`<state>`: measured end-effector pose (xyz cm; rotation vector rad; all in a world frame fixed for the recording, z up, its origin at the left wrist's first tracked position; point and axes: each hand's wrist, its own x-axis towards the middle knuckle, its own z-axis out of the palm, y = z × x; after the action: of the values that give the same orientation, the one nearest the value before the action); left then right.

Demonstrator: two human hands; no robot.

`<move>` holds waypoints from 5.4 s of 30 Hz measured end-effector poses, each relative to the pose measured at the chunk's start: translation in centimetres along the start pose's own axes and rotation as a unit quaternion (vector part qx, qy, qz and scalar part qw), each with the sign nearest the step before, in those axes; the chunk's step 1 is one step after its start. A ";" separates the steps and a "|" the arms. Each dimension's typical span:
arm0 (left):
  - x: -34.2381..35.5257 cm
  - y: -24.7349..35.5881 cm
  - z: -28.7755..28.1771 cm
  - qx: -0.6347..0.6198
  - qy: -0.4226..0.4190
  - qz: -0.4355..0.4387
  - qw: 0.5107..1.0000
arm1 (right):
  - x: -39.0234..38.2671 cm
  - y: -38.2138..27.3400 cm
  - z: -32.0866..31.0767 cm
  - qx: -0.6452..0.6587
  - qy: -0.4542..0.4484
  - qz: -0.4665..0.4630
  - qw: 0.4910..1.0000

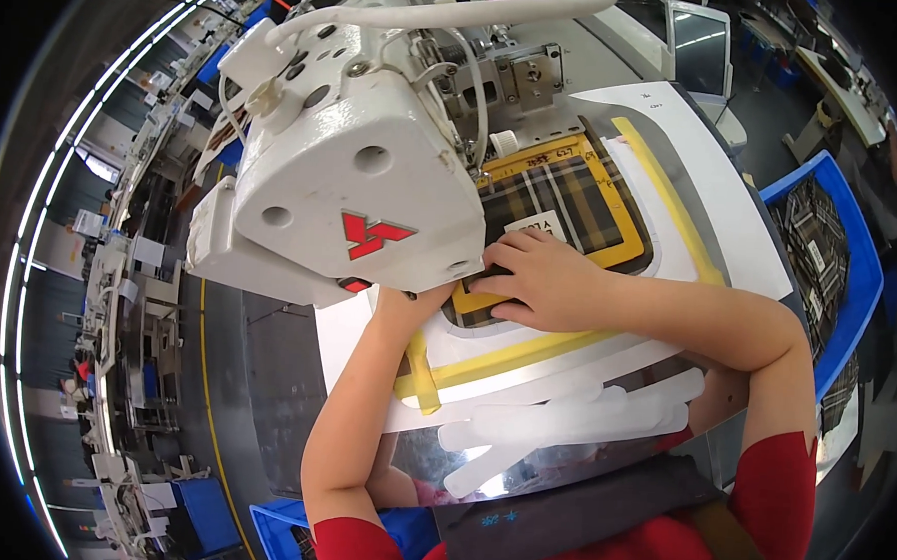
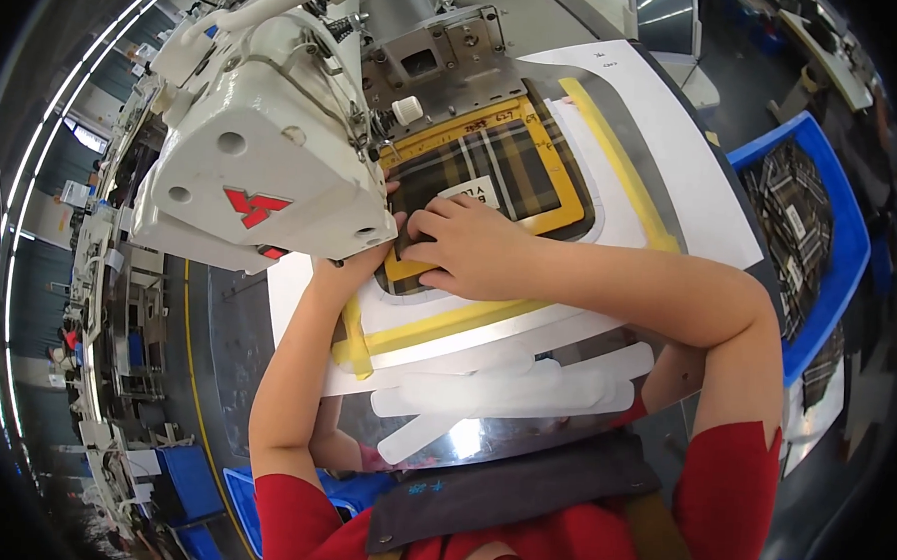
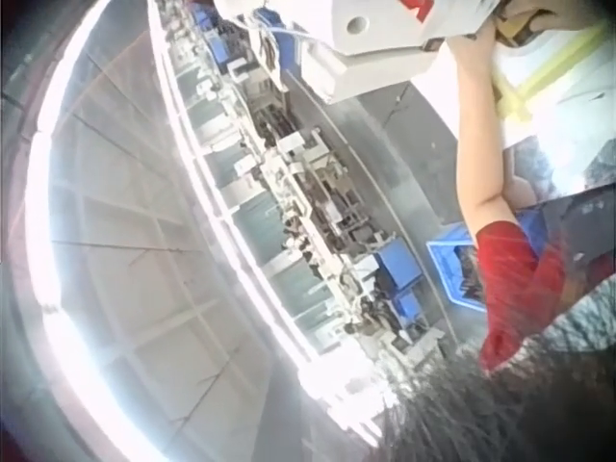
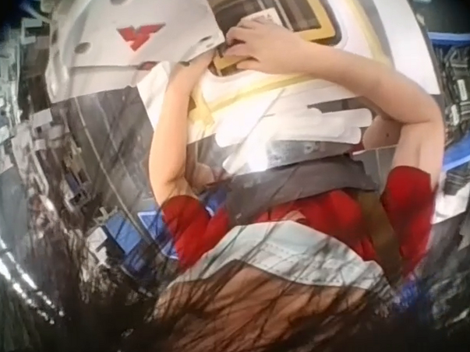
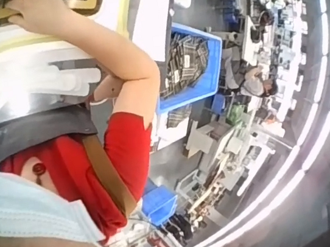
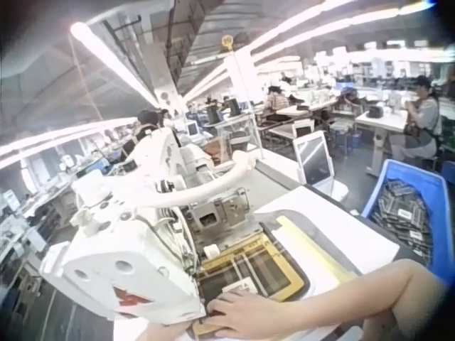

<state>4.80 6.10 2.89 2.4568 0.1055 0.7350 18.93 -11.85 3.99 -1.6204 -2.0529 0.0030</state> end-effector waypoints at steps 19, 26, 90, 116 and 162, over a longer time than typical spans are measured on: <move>-0.9 -4.4 0.5 -0.018 -0.006 0.061 0.998 | 0.1 -0.2 -0.3 0.055 0.001 0.038 0.998; -0.6 -3.8 0.4 -0.022 -0.015 0.057 0.998 | 0.1 -0.2 -0.4 0.073 -0.010 0.053 0.996; 0.2 1.7 -4.1 0.153 -0.062 -0.195 0.967 | 0.2 4.7 -4.3 -0.099 -0.028 0.043 0.994; 5.5 6.4 1.8 0.108 -0.147 0.035 0.983 | -3.7 4.7 -7.3 -0.217 -0.016 0.169 0.961; 3.1 6.9 2.3 0.208 -0.170 -0.035 0.963 | -5.1 8.0 -5.9 -0.207 -0.025 0.084 0.974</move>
<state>8.03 -0.10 6.54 2.9230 0.2337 0.2679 29.31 -16.01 4.57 -2.0591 -2.0420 -0.3498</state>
